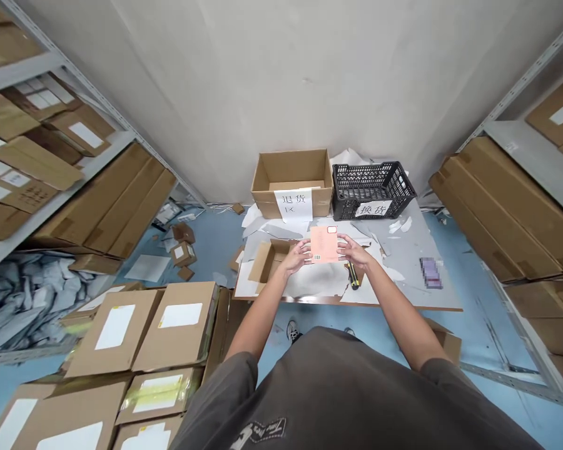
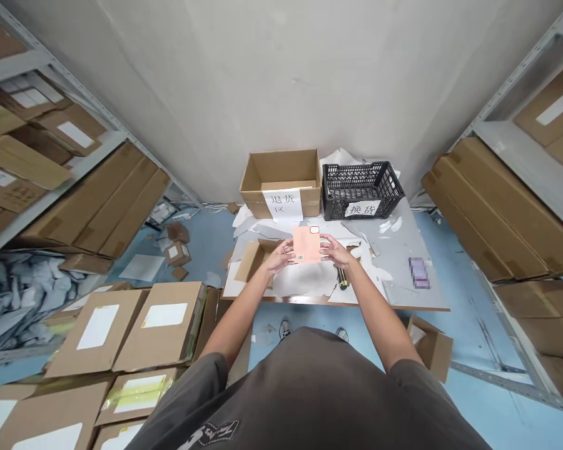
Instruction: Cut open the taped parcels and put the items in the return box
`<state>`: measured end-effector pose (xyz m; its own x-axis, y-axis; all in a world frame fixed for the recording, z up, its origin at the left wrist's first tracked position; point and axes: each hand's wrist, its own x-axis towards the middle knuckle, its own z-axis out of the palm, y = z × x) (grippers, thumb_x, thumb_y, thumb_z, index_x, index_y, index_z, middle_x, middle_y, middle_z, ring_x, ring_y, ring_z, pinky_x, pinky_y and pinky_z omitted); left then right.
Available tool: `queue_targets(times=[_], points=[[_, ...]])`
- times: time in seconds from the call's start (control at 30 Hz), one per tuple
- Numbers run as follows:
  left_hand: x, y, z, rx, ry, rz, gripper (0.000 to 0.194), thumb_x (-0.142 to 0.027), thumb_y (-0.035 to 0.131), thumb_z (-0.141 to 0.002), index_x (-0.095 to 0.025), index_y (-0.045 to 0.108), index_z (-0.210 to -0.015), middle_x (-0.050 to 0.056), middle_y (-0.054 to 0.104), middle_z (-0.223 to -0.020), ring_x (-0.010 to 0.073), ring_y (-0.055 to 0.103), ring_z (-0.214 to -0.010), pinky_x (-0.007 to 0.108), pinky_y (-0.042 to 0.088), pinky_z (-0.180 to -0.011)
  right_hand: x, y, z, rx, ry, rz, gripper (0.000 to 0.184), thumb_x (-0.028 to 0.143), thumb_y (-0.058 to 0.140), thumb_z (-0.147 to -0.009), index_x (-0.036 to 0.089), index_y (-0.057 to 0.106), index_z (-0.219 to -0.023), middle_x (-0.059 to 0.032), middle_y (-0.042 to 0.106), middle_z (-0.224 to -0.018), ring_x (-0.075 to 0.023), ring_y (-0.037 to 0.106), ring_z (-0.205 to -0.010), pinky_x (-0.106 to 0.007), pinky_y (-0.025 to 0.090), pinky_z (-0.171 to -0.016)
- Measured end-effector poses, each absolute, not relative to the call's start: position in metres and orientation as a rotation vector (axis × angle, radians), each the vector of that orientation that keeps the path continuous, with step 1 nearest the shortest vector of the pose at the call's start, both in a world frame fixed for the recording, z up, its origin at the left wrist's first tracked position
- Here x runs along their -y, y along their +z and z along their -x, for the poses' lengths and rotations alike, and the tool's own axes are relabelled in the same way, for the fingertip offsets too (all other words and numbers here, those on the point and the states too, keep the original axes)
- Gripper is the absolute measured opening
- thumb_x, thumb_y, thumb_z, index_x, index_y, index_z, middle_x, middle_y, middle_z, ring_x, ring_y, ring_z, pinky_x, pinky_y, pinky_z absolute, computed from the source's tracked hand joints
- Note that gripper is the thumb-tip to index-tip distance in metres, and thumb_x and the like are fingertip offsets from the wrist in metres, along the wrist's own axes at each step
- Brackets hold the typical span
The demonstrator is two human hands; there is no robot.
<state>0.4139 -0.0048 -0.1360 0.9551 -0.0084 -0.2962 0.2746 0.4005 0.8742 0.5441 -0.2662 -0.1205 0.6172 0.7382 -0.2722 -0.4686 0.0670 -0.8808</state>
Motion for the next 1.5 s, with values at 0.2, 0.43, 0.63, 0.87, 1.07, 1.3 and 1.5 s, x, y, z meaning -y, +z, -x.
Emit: queue_targets(times=[0.2,0.43,0.63,0.87,1.07,1.3,1.5], points=[[0.001,-0.118,-0.414,-0.253,-0.082,-1.281,0.077,-0.027,0.09,-0.077,-0.026,0.06,-0.148,0.01,0.074,-0.119,0.0234,0.076,-0.107,0.043,0.062,-0.097,0.258,-0.103,-0.543,0.292,0.901,1.195,0.073,0.027,0.095,-0.066,0.032,0.062,-0.13,-0.0029,0.075,-0.109,-0.0226,0.075,-0.094,-0.036,0.066,-0.079],[0.036,-0.106,-0.418,-0.3,0.298,-1.704,0.057,-0.032,0.086,-0.085,-0.023,0.072,-0.14,0.016,0.07,-0.138,0.0291,0.068,-0.122,0.045,0.058,-0.105,0.251,-0.097,-0.536,0.339,0.748,1.337,0.067,0.029,0.089,-0.068,0.031,0.064,-0.13,0.0018,0.069,-0.096,-0.0187,0.069,-0.085,-0.032,0.063,-0.076],[0.09,-0.101,-0.424,-0.156,0.344,-1.53,0.081,-0.04,0.082,-0.09,-0.028,0.05,-0.164,0.017,0.049,-0.166,0.0355,0.056,-0.145,0.044,0.06,-0.104,0.233,-0.085,-0.506,0.512,0.444,1.495,0.064,0.033,0.083,-0.077,0.029,0.067,-0.139,-0.008,0.071,-0.118,-0.0255,0.068,-0.106,-0.034,0.063,-0.084],[0.062,-0.092,-0.427,-0.107,0.275,-1.222,0.085,-0.04,0.092,-0.081,-0.022,0.057,-0.156,0.016,0.065,-0.152,0.0337,0.066,-0.134,0.045,0.056,-0.111,0.249,-0.073,-0.513,0.592,0.409,1.542,0.063,0.043,0.085,-0.081,0.03,0.07,-0.141,-0.0096,0.07,-0.131,-0.0262,0.069,-0.11,-0.042,0.062,-0.09],[0.023,-0.076,-0.414,-0.05,-0.046,-1.017,0.091,-0.031,0.098,-0.074,-0.025,0.059,-0.156,0.016,0.068,-0.148,0.0338,0.07,-0.129,0.047,0.057,-0.108,0.266,-0.077,-0.53,0.292,0.542,1.494,0.068,0.04,0.097,-0.065,0.029,0.073,-0.128,-0.0071,0.075,-0.118,-0.0247,0.073,-0.101,-0.041,0.064,-0.087],[0.019,-0.071,-0.406,-0.023,-0.107,-0.998,0.086,-0.029,0.1,-0.072,-0.024,0.065,-0.15,0.016,0.072,-0.143,0.0328,0.07,-0.129,0.042,0.057,-0.106,0.261,-0.076,-0.514,0.229,0.772,1.262,0.06,0.035,0.1,-0.063,0.03,0.073,-0.117,-0.0006,0.076,-0.101,-0.0181,0.073,-0.084,-0.028,0.062,-0.068],[0.022,-0.065,-0.401,-0.039,-0.104,-1.003,0.086,-0.032,0.101,-0.072,-0.025,0.066,-0.15,0.016,0.073,-0.141,0.0341,0.07,-0.129,0.042,0.058,-0.103,0.263,-0.073,-0.513,0.219,0.784,1.222,0.06,0.032,0.101,-0.062,0.03,0.073,-0.115,0.0015,0.074,-0.099,-0.0162,0.072,-0.082,-0.026,0.061,-0.067]])
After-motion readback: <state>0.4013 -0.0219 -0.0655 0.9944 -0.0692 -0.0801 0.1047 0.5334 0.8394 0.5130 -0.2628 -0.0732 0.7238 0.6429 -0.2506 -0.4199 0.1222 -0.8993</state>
